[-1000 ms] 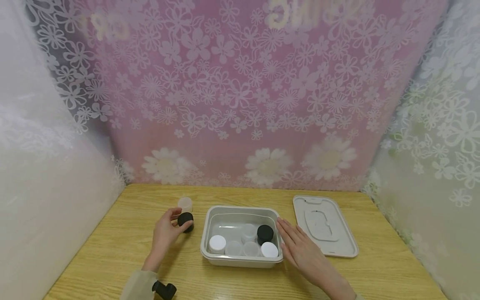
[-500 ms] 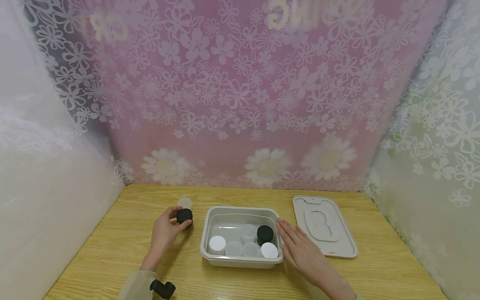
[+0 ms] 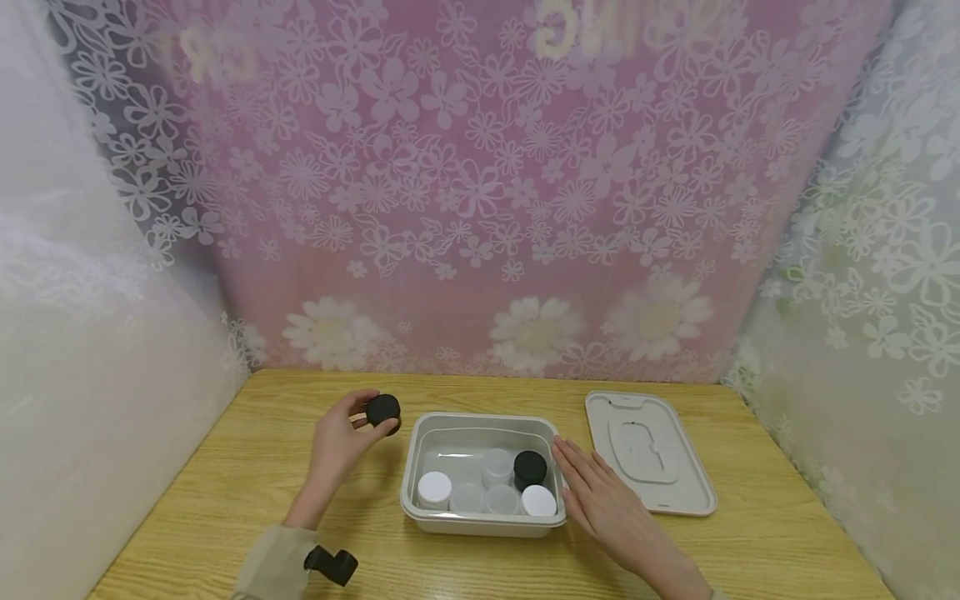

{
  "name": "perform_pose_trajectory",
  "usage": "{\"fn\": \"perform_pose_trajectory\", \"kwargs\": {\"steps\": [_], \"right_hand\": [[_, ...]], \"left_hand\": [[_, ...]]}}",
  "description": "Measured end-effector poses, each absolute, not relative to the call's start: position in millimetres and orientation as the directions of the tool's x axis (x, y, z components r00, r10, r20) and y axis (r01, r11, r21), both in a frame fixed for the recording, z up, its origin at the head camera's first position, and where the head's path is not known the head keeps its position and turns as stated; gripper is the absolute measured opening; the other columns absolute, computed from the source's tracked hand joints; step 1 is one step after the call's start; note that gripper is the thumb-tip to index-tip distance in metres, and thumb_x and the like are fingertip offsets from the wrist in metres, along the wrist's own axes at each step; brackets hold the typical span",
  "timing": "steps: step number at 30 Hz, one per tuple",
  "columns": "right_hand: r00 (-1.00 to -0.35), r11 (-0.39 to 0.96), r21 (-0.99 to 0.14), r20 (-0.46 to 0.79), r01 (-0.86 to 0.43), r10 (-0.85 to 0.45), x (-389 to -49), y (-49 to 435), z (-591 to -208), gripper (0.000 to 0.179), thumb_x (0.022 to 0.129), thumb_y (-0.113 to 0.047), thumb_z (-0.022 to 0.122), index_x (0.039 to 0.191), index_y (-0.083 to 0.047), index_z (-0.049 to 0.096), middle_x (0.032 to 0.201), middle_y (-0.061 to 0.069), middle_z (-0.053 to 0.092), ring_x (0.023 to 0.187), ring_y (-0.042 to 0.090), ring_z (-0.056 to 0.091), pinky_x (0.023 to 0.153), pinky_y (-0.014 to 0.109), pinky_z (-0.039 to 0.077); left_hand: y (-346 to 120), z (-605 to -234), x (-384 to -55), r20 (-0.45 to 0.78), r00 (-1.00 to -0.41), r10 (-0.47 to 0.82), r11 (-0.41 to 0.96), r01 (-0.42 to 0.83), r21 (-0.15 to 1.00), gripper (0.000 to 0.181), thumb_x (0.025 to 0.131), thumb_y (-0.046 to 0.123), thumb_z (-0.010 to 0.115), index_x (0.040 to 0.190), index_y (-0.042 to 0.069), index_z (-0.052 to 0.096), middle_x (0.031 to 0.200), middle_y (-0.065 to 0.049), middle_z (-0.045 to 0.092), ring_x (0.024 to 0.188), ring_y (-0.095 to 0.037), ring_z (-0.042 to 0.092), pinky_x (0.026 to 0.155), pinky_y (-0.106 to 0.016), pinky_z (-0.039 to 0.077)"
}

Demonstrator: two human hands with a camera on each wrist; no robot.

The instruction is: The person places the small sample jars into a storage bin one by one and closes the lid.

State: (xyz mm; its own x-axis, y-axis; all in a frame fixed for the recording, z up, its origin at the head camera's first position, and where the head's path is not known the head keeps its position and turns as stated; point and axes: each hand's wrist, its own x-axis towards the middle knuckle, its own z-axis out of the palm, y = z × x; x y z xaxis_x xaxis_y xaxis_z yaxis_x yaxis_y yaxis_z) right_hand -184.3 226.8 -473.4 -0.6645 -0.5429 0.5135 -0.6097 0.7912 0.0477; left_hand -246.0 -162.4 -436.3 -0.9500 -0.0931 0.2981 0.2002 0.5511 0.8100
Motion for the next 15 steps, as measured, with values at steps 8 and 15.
{"fn": "perform_pose_trajectory", "kwargs": {"steps": [8,15], "right_hand": [[-0.648,0.785,0.073,0.520,-0.615,-0.557,-184,228,-472,0.060,0.091,-0.017,0.069,0.145,0.004,0.051,0.150,0.016,0.052,0.135,0.033,0.052,0.122,0.017,-0.010],[-0.636,0.782,0.088,0.530,-0.617,-0.561,-183,227,-471,0.059,0.091,-0.016,0.068,0.144,0.005,0.052,0.149,0.016,0.053,0.133,0.034,0.053,0.123,0.018,-0.009]], "left_hand": [[-133,-429,-247,0.319,-0.947,-0.032,0.498,0.261,0.827,0.053,0.083,0.015,0.086,0.129,0.001,0.065,0.124,-0.018,0.066,0.114,-0.035,0.064,0.094,-0.045,0.059],[-107,-432,-244,0.331,-0.943,0.033,0.471,0.307,0.827,0.051,0.081,0.011,0.087,0.126,0.001,0.065,0.123,-0.017,0.066,0.112,-0.034,0.065,0.092,-0.045,0.060]]}}
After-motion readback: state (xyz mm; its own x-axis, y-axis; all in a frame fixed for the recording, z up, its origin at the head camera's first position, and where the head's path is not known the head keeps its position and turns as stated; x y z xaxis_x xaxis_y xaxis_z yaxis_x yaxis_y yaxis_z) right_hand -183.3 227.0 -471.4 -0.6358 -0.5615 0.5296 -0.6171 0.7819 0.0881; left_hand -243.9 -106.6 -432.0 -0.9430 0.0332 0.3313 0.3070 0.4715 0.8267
